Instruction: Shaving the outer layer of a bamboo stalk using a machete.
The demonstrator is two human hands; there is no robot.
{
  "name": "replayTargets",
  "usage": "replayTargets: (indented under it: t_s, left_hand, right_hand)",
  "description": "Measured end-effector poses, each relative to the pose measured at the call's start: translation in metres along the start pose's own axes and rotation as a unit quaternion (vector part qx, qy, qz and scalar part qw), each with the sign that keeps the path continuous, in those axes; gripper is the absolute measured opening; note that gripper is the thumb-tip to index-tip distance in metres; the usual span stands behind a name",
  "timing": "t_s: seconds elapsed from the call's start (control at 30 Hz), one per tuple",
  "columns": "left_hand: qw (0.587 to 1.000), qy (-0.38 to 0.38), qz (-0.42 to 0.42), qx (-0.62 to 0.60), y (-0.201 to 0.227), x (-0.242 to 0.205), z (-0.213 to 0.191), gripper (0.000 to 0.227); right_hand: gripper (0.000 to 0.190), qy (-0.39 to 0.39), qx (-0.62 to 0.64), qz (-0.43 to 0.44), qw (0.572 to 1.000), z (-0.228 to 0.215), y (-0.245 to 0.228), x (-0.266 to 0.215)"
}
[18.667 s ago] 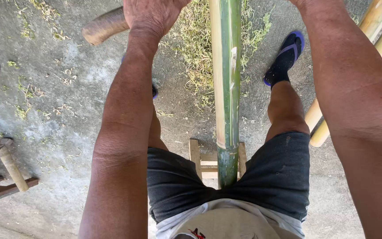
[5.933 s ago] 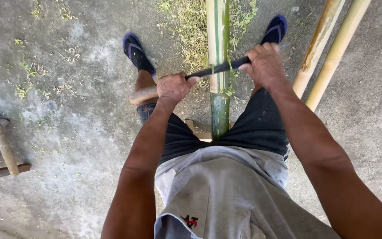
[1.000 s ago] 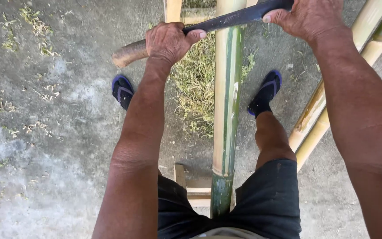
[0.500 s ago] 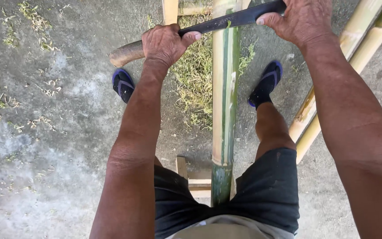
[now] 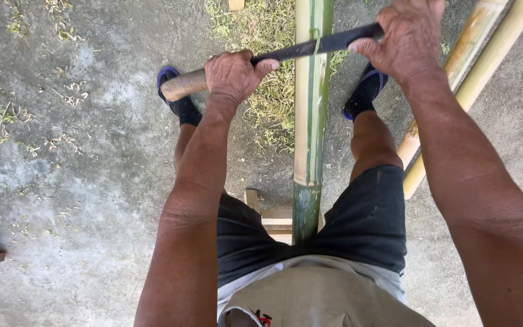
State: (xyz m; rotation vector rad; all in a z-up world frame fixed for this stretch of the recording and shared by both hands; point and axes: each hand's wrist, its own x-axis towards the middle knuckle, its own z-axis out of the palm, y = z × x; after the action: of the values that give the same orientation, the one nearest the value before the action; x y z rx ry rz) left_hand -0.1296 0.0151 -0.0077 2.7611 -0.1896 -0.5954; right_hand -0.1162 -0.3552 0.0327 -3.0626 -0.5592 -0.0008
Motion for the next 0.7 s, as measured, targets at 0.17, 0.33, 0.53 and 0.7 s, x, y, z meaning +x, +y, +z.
replayTargets:
  t_s: [0.17, 0.33, 0.53, 0.7]
  left_hand:
    - [0.999, -0.028, 0.016, 0.002, -0.003, -0.058, 0.026, 0.093]
    - [0.998, -0.057, 0.037, 0.017, -0.016, -0.136, 0.058, 0.094]
    - [0.999, -0.008, 0.045, -0.004, -0.014, -0.131, 0.049, 0.091]
    - [0.999, -0.041, -0.001, -0.015, 0.001, -0.042, 0.001, 0.090]
  right_hand:
    - [0.057, 0.007, -0.005, -0.005, 1.000, -0.028, -0.046, -0.049]
    - [0.072, -0.179, 0.041, 0.077, 0.980, -0.038, -0.095, -0.114]
    - [0.067, -0.161, 0.060, 0.072, 0.982, -0.031, -0.088, -0.104]
    - [0.058, -0.125, -0.004, 0.039, 0.991, -0.041, -0.041, -0.002]
